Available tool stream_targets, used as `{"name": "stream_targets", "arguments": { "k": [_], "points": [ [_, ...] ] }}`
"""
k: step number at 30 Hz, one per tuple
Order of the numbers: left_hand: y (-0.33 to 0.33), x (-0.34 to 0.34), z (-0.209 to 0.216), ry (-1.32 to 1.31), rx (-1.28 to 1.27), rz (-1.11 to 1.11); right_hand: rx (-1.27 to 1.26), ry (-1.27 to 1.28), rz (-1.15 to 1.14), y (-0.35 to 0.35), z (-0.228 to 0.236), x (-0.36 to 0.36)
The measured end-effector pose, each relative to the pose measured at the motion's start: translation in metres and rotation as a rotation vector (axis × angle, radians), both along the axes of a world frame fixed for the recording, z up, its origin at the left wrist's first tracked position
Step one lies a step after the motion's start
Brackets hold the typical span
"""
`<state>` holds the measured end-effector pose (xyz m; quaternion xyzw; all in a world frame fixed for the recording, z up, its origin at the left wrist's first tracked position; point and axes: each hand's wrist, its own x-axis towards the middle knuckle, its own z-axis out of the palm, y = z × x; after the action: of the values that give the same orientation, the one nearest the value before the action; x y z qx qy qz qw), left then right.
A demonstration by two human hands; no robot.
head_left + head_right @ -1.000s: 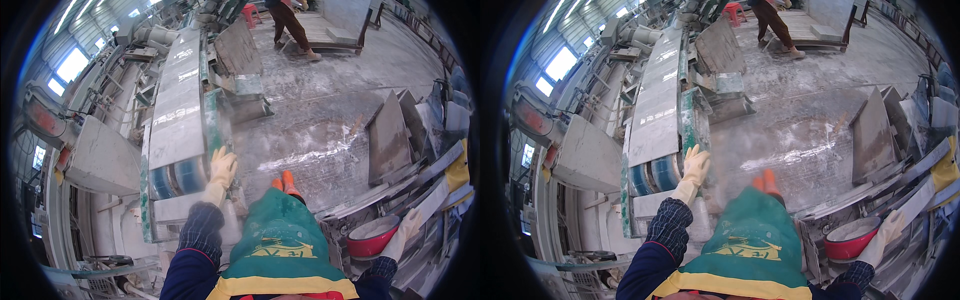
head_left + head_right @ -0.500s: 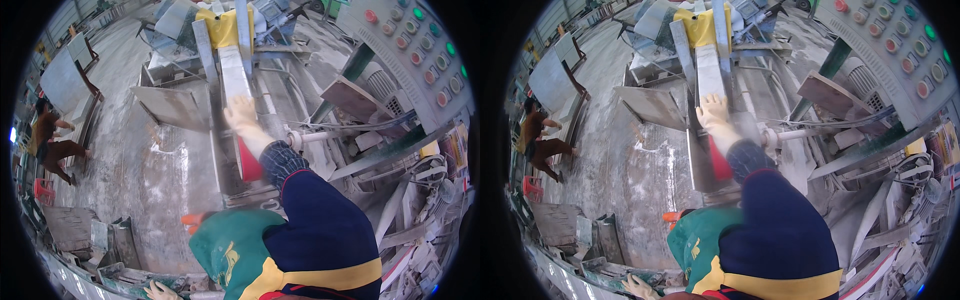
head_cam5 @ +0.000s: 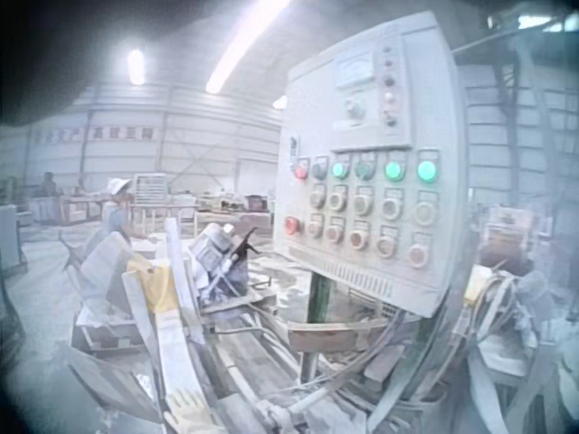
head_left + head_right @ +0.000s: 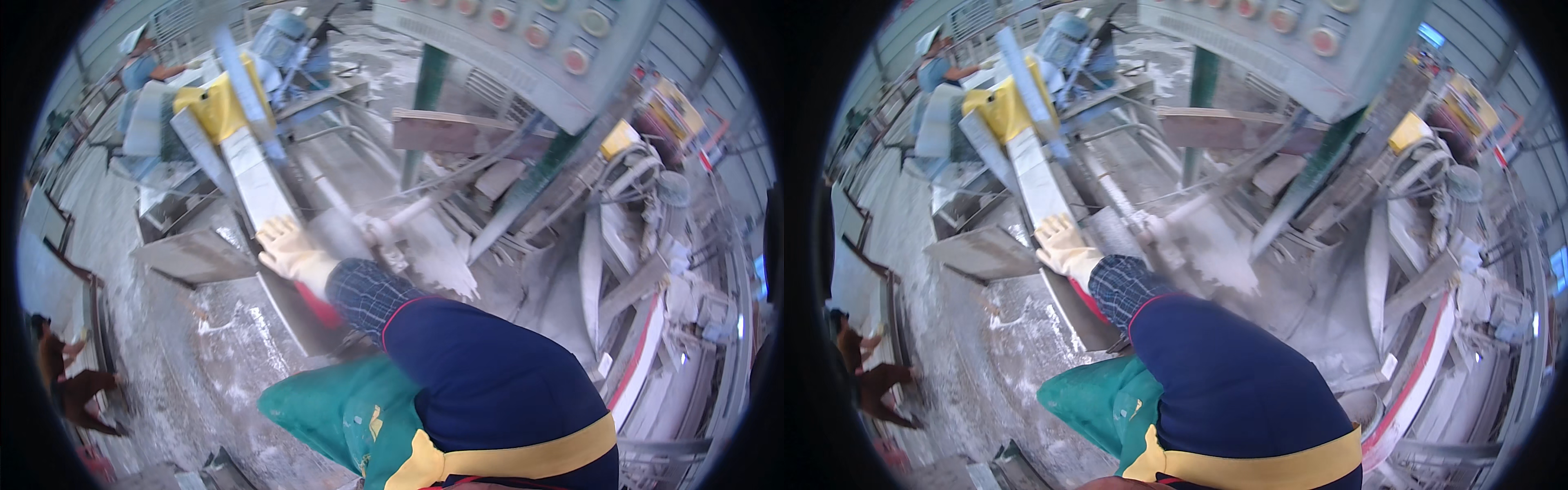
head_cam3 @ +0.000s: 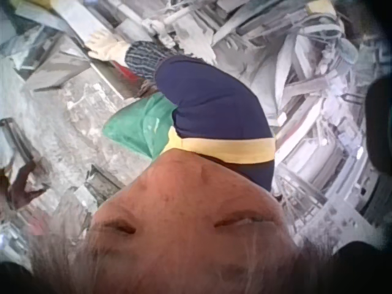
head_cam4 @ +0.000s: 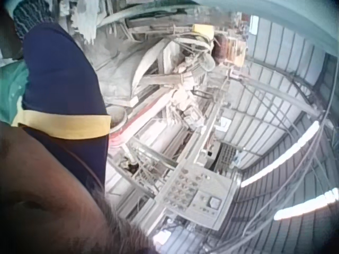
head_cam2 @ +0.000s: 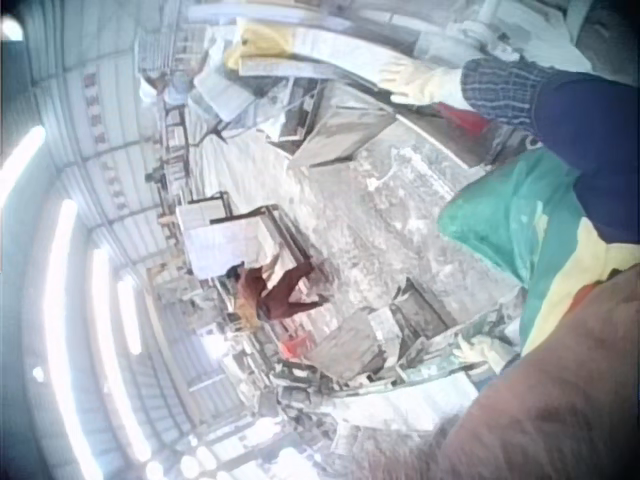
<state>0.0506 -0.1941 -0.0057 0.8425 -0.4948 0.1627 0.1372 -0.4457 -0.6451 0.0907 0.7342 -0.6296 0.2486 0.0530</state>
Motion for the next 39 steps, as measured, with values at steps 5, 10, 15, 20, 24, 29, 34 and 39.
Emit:
{"name": "stream_targets", "arguments": {
  "k": [5,10,15,20,24,29,34,39],
  "points": [
    [-0.057,-0.013,0.001,0.018,0.005,-0.175,-0.049,-0.026,0.015,0.03,-0.006,0.004],
    [-0.089,-0.016,0.0,0.029,0.009,-0.262,-0.114,-0.025,-0.009,0.044,-0.002,0.013],
    [-0.102,-0.011,-0.003,0.043,0.027,-0.3,-0.088,-0.053,0.021,0.049,0.001,0.011],
    [-0.105,-0.003,-0.004,0.057,0.049,-0.294,-0.045,-0.047,0.037,0.055,0.002,0.011],
    [-0.109,0.002,-0.006,0.082,0.077,-0.284,0.017,-0.011,0.054,0.061,0.007,0.011],
    [-0.126,0.012,-0.011,0.121,0.109,-0.295,-0.059,-0.01,0.071,0.067,0.009,0.009],
    [-0.144,0.028,-0.01,0.164,0.146,-0.299,-0.083,0.043,0.063,0.066,0.008,0.012],
    [-0.159,0.038,-0.004,0.175,0.16,-0.313,-0.026,0.067,0.033,0.071,0.011,0.016]
  ]
}}
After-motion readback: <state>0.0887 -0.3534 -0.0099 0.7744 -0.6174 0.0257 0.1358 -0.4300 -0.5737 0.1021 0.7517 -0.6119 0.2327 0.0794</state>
